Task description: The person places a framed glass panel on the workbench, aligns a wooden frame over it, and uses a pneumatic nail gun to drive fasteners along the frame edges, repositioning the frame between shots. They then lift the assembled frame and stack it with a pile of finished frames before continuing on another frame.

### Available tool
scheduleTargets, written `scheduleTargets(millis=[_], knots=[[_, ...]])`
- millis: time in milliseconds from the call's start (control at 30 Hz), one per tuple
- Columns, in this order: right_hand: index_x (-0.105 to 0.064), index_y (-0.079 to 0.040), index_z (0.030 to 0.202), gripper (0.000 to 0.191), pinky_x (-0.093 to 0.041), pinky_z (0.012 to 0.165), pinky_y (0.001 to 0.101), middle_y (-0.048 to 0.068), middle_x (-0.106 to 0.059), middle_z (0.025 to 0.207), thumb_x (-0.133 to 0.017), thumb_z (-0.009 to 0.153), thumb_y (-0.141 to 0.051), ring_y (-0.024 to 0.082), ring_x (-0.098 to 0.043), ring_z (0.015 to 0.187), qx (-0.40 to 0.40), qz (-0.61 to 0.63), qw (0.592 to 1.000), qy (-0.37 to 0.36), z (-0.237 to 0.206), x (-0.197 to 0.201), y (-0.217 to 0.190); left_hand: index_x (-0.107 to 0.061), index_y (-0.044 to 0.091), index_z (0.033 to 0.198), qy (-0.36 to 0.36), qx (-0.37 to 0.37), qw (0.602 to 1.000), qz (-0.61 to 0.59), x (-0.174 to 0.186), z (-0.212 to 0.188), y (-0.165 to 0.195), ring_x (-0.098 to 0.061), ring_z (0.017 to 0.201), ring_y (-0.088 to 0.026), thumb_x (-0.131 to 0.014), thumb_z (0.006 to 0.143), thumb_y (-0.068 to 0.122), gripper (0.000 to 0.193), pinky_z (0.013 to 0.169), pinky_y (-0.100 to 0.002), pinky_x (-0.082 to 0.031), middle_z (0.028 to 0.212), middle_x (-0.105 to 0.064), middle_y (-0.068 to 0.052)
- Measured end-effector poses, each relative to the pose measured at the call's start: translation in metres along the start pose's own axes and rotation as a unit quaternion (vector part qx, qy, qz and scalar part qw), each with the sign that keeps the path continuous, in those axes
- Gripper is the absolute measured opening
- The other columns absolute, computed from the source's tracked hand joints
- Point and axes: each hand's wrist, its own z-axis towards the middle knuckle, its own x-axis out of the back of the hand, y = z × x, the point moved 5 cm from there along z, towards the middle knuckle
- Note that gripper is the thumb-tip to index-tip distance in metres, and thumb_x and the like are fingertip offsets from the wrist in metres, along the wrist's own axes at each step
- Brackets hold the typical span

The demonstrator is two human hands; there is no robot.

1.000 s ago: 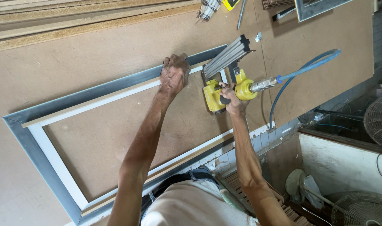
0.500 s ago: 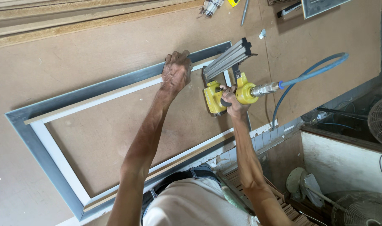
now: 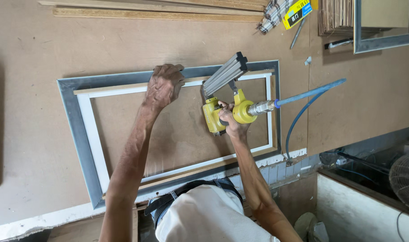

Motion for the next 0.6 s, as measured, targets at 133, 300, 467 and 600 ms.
scheduleTargets(millis=[133,300,467,600], knots=[[-0.058,-0.003,0.086,0.021,-0.055,0.103,0.0544,0.004,-0.056,0.071,-0.060,0.074,0.014,0.019,-0.063,0.064,0.006,0.008,0.998,0.056,0.000,-0.010,-0.004,-0.074,0.004,0.093,0.015,0.011,1.000,0.000,0.000,0.009,0.004,-0.061,0.114,-0.028,-0.074,0.087,0.013,0.010,0.099,-0.047,-0.047,0.126,-0.070,-0.008],[-0.059,-0.004,0.085,0.020,-0.055,0.105,0.0524,0.004,-0.056,0.071,-0.058,0.074,0.013,0.017,-0.061,0.063,-0.017,0.021,0.997,0.078,-0.004,-0.005,0.000,-0.074,0.004,0.093,0.004,0.026,1.000,-0.014,0.001,0.007,0.003,-0.060,0.113,-0.028,-0.073,0.089,0.012,0.009,0.100,-0.046,-0.046,0.125,-0.069,-0.007],[-0.058,-0.001,0.086,0.017,-0.056,0.106,0.0540,0.004,-0.054,0.073,-0.060,0.081,0.015,0.017,-0.058,0.065,0.014,0.012,0.999,0.038,-0.006,0.002,0.004,-0.073,0.005,0.091,0.011,0.013,1.000,0.004,-0.003,0.007,0.003,-0.061,0.114,-0.028,-0.074,0.086,0.011,0.008,0.099,-0.046,-0.047,0.126,-0.070,-0.007],[-0.057,-0.002,0.093,0.019,-0.055,0.105,0.0507,0.003,-0.054,0.073,-0.061,0.081,0.013,0.017,-0.060,0.066,-0.011,0.018,1.000,0.023,-0.012,-0.006,0.003,-0.071,0.002,0.097,-0.005,0.002,1.000,-0.018,0.001,0.008,0.004,-0.061,0.111,-0.032,-0.076,0.088,0.012,0.015,0.098,-0.047,-0.047,0.124,-0.069,-0.011]])
